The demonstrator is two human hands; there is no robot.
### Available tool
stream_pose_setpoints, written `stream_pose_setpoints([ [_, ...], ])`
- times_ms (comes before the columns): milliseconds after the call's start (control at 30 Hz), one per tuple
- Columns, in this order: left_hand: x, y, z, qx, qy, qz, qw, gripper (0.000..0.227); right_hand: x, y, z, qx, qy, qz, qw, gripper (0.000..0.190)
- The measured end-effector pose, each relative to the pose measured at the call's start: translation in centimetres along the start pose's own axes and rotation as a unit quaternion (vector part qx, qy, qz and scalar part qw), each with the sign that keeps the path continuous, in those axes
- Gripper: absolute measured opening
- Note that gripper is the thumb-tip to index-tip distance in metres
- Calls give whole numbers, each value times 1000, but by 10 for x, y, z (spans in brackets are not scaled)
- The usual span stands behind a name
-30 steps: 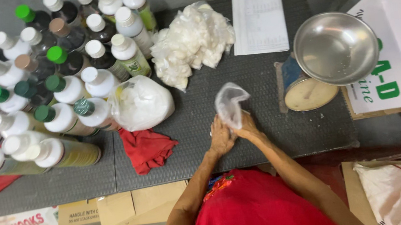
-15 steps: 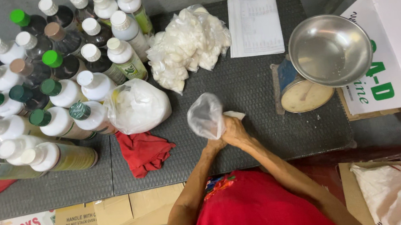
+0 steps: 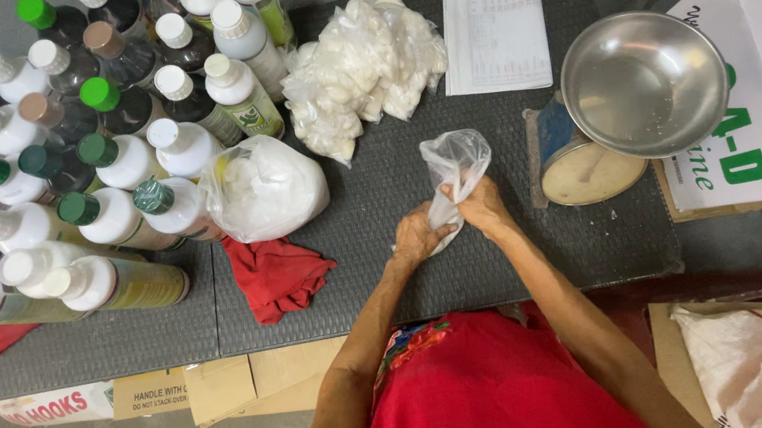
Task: The person scoops a white granular substance from a large sack into a metal bowl using a red scoop. They then transfer the substance into small plastic bags, tie the bags shut, and place them on the table. The process is repeated multiple times throughout the video.
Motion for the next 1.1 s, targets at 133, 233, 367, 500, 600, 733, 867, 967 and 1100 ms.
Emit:
stream_pose_setpoints([
  [133,-5,-4,-2,-74,5,17,997,81,-2,7,-11,49,-31,-53,997,32],
  [233,-25,-17,-15,-7,66,1,998,66,-18,16,-17,-4,28,-136,990,29],
  [367,-35,-24,-23,36,179,-9,983,46,-13,12,-39,99,58,-32,993,25],
  [500,-18,-10,-21,-9,106,31,994,38,10,3,-28,-98,-133,27,986,21],
  [600,-10,-4,-6,-86,31,75,993,33,43,0,-35,-74,-171,87,979,18],
  [733,-14,-2,0,-52,-37,73,995,28,74,21,-71,123,-205,159,958,14],
  [867,-20,-4,-5,-6,-69,48,996,33,61,54,-118,271,52,180,944,19],
  [967,-30,-4,-11,-15,-137,30,990,43,21,69,-134,353,142,45,924,22],
  [1100,-34,-1,-21,-91,-17,77,993,55,-30,67,-112,423,338,-122,831,71],
])
Point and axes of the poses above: each hand's wrist, its own y-axis away from the middle knuckle, its own x-axis out of the back of the hand, z = x × y, the point moved 4 cm from there along -y, towards the middle knuckle, and after that the axes turned 7 degrees about y, right-handed, at the moved point
